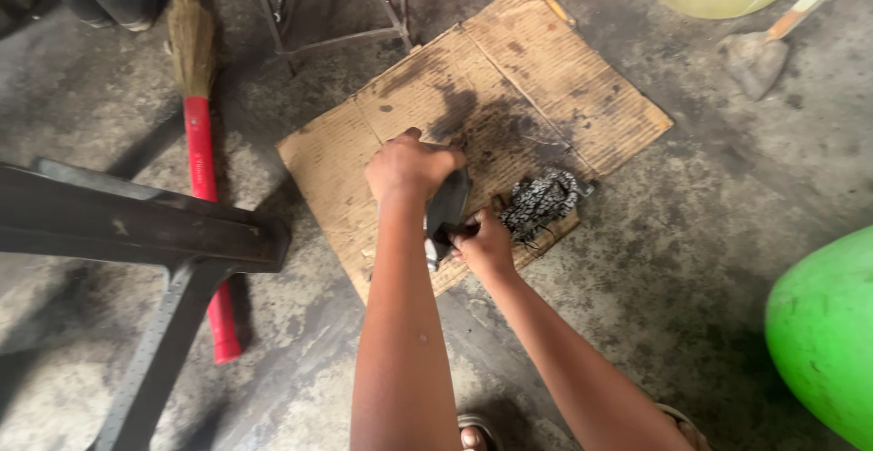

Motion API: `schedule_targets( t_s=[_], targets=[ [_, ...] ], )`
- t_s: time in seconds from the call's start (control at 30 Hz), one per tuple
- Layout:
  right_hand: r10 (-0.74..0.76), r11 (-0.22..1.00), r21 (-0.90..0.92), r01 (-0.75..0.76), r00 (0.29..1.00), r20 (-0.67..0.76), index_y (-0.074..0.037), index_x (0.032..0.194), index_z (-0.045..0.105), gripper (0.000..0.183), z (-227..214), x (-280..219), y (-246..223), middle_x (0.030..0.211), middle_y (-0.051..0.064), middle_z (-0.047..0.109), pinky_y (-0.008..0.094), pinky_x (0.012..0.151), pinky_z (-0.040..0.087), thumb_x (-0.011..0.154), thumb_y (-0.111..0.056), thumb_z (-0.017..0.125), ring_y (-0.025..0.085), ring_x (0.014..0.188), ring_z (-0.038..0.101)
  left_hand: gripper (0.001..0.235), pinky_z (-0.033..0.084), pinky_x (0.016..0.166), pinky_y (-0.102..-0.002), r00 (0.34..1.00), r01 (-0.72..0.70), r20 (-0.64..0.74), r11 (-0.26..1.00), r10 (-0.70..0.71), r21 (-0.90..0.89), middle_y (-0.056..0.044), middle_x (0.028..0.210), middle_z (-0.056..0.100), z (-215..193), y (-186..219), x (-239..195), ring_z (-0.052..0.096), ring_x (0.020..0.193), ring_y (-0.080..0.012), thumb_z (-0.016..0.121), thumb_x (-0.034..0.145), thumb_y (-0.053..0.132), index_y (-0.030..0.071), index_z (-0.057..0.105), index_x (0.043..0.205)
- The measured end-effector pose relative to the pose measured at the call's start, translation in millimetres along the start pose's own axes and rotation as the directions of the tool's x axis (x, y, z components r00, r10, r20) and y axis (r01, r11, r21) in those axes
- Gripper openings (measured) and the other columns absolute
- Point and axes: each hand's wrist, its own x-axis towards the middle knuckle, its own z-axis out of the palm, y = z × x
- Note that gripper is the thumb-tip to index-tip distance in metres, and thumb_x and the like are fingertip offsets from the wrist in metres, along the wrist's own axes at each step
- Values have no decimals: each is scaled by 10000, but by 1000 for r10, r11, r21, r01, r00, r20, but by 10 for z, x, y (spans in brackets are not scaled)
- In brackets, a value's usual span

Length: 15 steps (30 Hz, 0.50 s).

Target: The person cleans a silver mechanical part, likely a motorcycle engine cover, using a patterned cloth. They wipe the exterior surfaces, flip the part over to clean the underside, and then remove a small black cap to clean the interior cavity.

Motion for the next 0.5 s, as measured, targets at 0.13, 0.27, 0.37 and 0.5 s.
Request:
schedule_targets(
  t_s=[0.13,0.27,0.37,0.5],
  targets=[
    [-243,764,-613,200,970,13,44,931,709,226,-54,240,23,871,242,746,410,636,555,726,-19,780,318,713,685,651,594,859,-414,1000,-17,-2,1000,17,-19,-143,1111,760,5,125,-78,747,1020,-297,689,710,512,155,667,1254],
    [-112,762,-647,18,988,-104,9,913,730,189,-276,529,-225,834,230,749,431,622,585,831,-161,737,326,661,723,687,543,895,-413,986,-147,-89,986,140,-79,-122,1098,745,-69,446,-60,699,1045,-313,779,593,527,173,691,1175],
    [-169,804,-592,62,977,-127,8,847,764,172,-674,921,-305,790,211,750,430,610,548,758,-138,783,306,665,706,503,552,897,-397,974,-226,-10,963,227,-149,-35,1084,781,25,810,225,720,1035,-276,721,619,506,225,786,1031],
    [20,911,-407,-60,995,-101,30,809,756,207,-1220,1483,-265,676,159,735,380,536,513,773,-172,787,234,562,707,512,579,867,-388,904,-413,166,905,393,102,-113,1066,764,263,1145,629,733,1022,-267,675,744,519,142,748,1083]
  ],
)
